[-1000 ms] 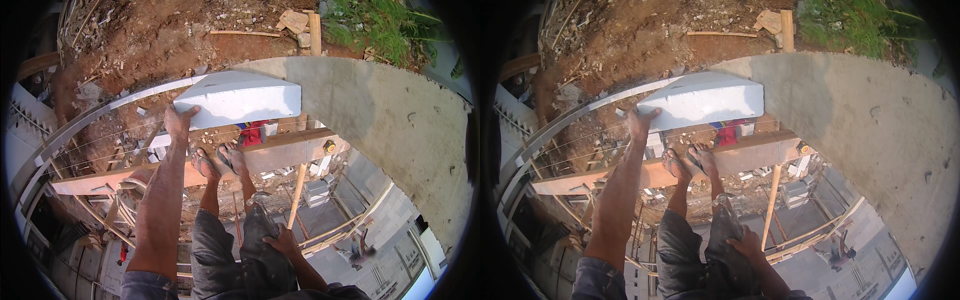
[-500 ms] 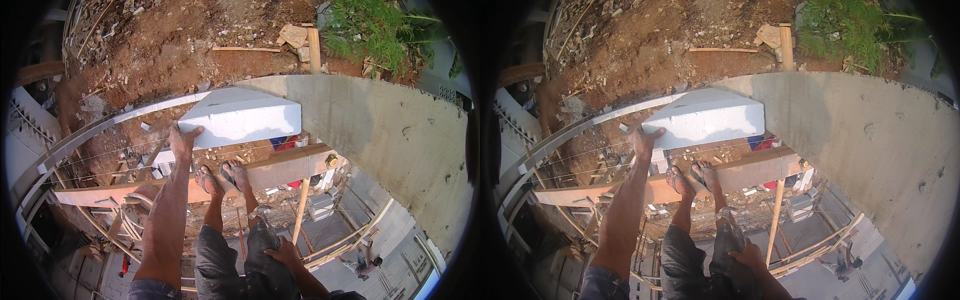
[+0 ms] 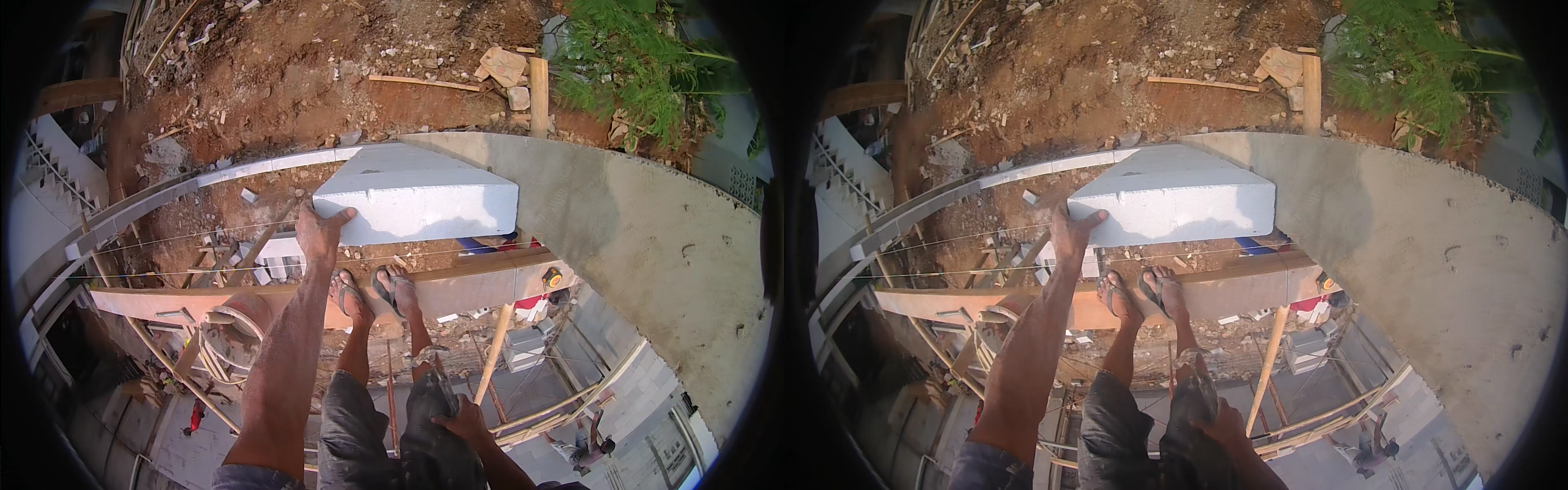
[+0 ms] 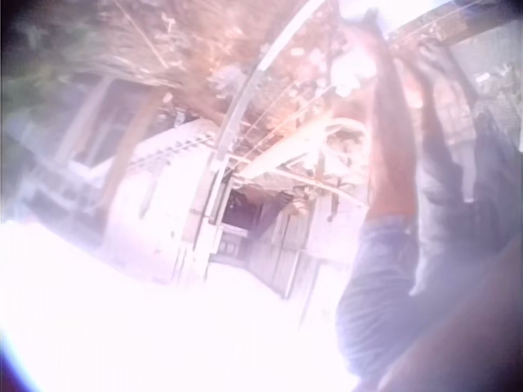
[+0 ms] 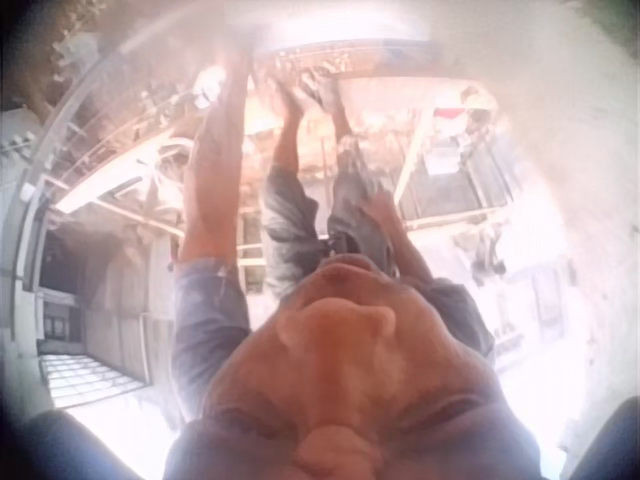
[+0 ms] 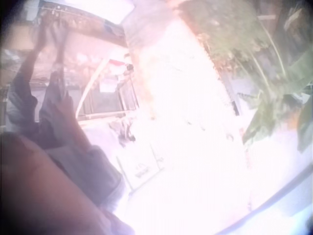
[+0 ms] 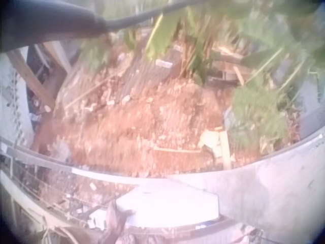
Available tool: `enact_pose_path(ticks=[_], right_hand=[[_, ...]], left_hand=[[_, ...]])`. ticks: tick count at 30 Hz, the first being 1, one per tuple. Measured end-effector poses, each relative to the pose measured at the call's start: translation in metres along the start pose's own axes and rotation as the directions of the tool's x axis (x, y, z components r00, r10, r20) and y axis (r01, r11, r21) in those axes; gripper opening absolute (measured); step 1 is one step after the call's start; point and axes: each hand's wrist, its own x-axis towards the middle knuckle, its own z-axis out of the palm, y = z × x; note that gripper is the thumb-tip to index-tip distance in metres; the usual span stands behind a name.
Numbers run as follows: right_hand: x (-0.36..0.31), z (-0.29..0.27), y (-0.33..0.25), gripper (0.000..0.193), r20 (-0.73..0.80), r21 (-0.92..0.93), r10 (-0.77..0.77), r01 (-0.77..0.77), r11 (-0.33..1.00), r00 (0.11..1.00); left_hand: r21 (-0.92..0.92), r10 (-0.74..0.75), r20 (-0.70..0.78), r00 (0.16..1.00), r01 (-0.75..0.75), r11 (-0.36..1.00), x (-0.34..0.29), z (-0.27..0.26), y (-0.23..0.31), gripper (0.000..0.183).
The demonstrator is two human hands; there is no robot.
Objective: The person hammers a white tile into place on a wall, applies cement with a trowel, and then measures and cuts another tile using a tape measure and hand saw. The work occurs on a construction site with scaffolding and other workers visible.
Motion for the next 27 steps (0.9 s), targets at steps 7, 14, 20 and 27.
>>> enact_pose_path(ticks=[7, 14, 20, 27], right_hand=[[0.002, 0.007, 0.006, 0.093, -0.089, -0.035, -0.072, 0.069, 0.997, 0.993], [-0.001, 0.001, -0.009, 0.095, -0.06, 0.005, -0.012, 0.012, 1.0, 0.998], [0.0, 0.003, -0.012, 0.098, -0.032, 0.041, 0.064, -0.063, 0.997, 0.997], [0.006, 0.004, -0.014, 0.104, -0.008, 0.109, 0.107, -0.105, 0.988, 0.994]], left_hand=[[0.019, 0.006, 0.052, 0.999, -0.007, 1.0, 0.014, 0.001, -0.02, 0.065], [0.004, 0.067, 0.053, 0.996, -0.068, 0.998, 0.021, 0.003, -0.029, 0.064], [0.008, 0.075, 0.054, 0.996, -0.076, 0.997, 0.014, -0.001, -0.021, 0.064], [0.094, 0.094, 0.055, 0.994, -0.099, 0.991, 0.02, -0.002, -0.021, 0.064]])
